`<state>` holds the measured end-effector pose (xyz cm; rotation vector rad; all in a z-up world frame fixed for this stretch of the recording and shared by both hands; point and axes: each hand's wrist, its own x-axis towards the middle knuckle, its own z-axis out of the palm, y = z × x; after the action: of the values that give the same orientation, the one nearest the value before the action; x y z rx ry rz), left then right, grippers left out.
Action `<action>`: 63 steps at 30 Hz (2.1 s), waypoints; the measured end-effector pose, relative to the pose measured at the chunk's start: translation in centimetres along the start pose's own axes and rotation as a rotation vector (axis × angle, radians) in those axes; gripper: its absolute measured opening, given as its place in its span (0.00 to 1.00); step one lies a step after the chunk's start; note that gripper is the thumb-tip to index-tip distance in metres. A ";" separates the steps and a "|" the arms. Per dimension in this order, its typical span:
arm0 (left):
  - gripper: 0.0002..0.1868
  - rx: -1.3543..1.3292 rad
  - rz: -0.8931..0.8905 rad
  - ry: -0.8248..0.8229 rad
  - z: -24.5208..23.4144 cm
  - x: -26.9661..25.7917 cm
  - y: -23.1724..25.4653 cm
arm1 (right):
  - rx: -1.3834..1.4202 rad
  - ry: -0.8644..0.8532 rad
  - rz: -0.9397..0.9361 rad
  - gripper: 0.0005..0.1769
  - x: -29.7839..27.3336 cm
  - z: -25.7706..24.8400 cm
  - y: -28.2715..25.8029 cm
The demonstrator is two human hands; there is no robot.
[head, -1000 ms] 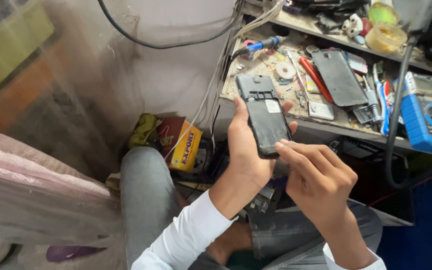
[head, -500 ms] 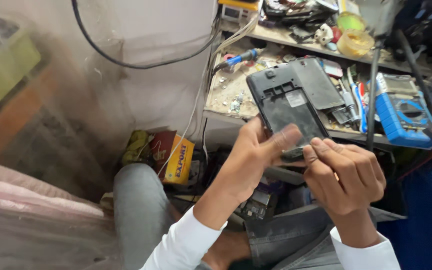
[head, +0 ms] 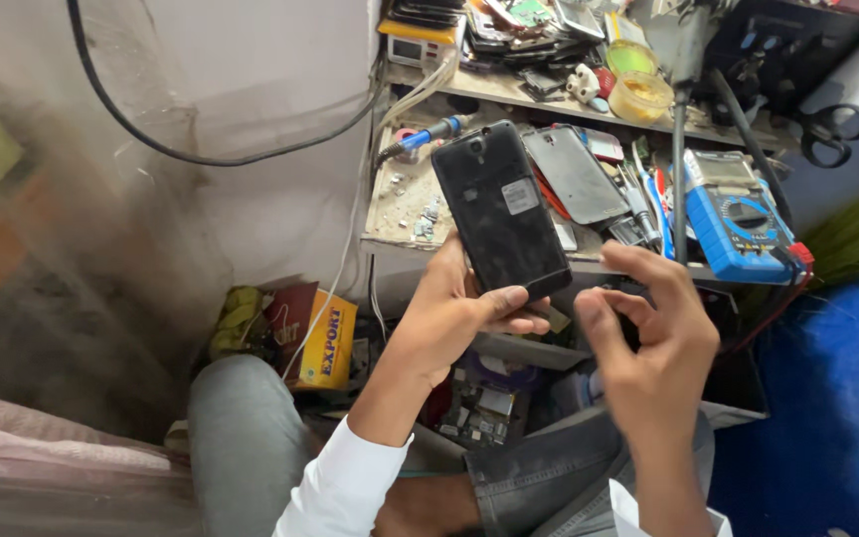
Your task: The person uses multimeter probes to test points on a disassembled mobile phone circuit board. They then pick up a screwdriver and use it to tighten screws on the back of the phone casing.
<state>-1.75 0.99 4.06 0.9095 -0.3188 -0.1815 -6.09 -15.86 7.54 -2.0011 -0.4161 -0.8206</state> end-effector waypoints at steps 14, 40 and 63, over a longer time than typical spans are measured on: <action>0.45 0.081 0.367 0.040 -1.6 1.0 -1.6 | 0.835 -0.380 0.722 0.31 1.8 -0.1 6.3; 0.41 -0.753 0.255 0.273 0.2 -0.1 -1.8 | -0.717 -0.194 0.050 0.18 9.5 1.8 9.6; 0.34 -0.614 0.019 0.224 -0.8 2.3 -2.4 | -1.146 -0.401 0.146 0.20 10.6 -2.9 10.7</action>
<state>0.64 -0.49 2.13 0.3129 -0.0516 -0.1453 6.59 -24.29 9.28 -3.2362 0.0371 -0.5914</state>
